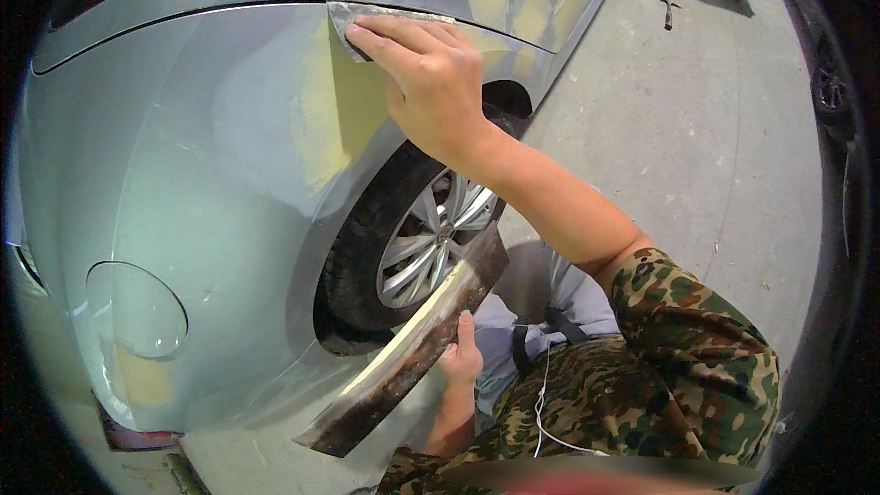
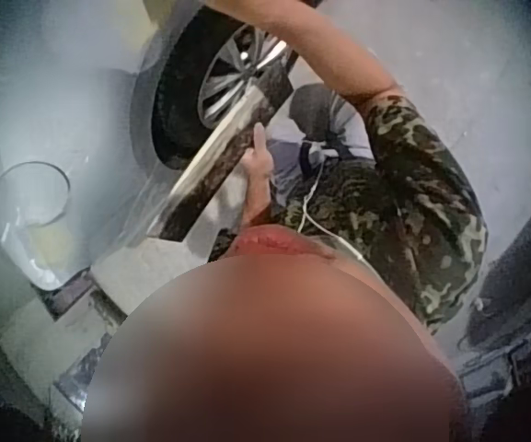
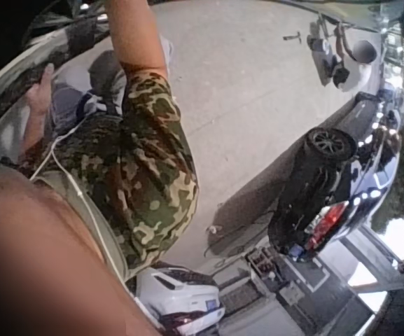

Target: The person applies body filler to the rear quarter panel of a silver car using a spreader, then sands the area with a sanding block. The person repeatedly adds filler and sands the surface to smooth it.

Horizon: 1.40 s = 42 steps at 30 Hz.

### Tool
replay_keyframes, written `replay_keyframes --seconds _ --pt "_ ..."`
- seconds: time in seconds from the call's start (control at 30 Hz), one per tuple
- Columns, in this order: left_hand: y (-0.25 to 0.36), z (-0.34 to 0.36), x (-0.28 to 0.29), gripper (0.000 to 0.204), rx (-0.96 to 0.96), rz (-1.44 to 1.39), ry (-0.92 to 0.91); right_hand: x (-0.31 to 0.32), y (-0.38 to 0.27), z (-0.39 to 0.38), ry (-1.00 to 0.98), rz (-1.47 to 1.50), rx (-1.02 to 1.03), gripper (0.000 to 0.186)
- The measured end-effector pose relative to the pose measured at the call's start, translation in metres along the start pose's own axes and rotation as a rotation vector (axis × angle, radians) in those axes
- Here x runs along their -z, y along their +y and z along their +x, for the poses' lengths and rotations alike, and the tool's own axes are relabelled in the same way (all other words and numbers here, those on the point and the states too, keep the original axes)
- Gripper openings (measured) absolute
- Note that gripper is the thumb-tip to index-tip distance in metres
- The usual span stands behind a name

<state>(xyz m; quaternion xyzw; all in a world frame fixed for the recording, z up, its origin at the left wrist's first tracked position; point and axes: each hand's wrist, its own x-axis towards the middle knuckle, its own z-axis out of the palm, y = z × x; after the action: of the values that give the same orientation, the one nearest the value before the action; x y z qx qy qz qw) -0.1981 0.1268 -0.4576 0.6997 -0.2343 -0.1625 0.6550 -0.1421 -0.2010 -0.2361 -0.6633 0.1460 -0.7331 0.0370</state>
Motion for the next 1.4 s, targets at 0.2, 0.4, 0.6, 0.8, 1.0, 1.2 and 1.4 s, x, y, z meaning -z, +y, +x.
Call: replay_keyframes --seconds 0.2,0.4,0.6,0.8,1.0,1.2,1.4 --pt "0.003 -0.001 0.0 0.037 0.06 0.027 -0.004 0.005 -0.023 -0.003 -0.051 0.105 0.006 0.031" --pt "-0.004 -0.001 0.002 0.036 0.0 -0.032 -0.011 0.016 -0.019 -0.001 -0.059 0.15 -0.024 0.042" --pt "-0.013 0.001 0.001 0.036 0.013 0.054 0.012 0.004 0.004 -0.002 0.033 0.029 0.004 0.031" --pt "-0.012 -0.002 0.001 0.037 -0.012 -0.033 0.026 0.003 -0.002 -0.004 -0.021 0.043 0.011 0.026" --pt "-0.029 0.0 0.011 0.037 0.134 0.011 -0.029 0.005 -0.022 -0.013 -0.06 0.151 0.061 0.034" --pt "-0.014 -0.004 0.005 0.037 0.046 -0.014 0.006 0.006 0.003 -0.001 0.029 0.085 -0.019 0.035" --pt "-0.018 0.0 0.0 0.036 0.002 -0.091 0.032 0.002 -0.003 -0.01 -0.034 0.093 -0.025 0.036"
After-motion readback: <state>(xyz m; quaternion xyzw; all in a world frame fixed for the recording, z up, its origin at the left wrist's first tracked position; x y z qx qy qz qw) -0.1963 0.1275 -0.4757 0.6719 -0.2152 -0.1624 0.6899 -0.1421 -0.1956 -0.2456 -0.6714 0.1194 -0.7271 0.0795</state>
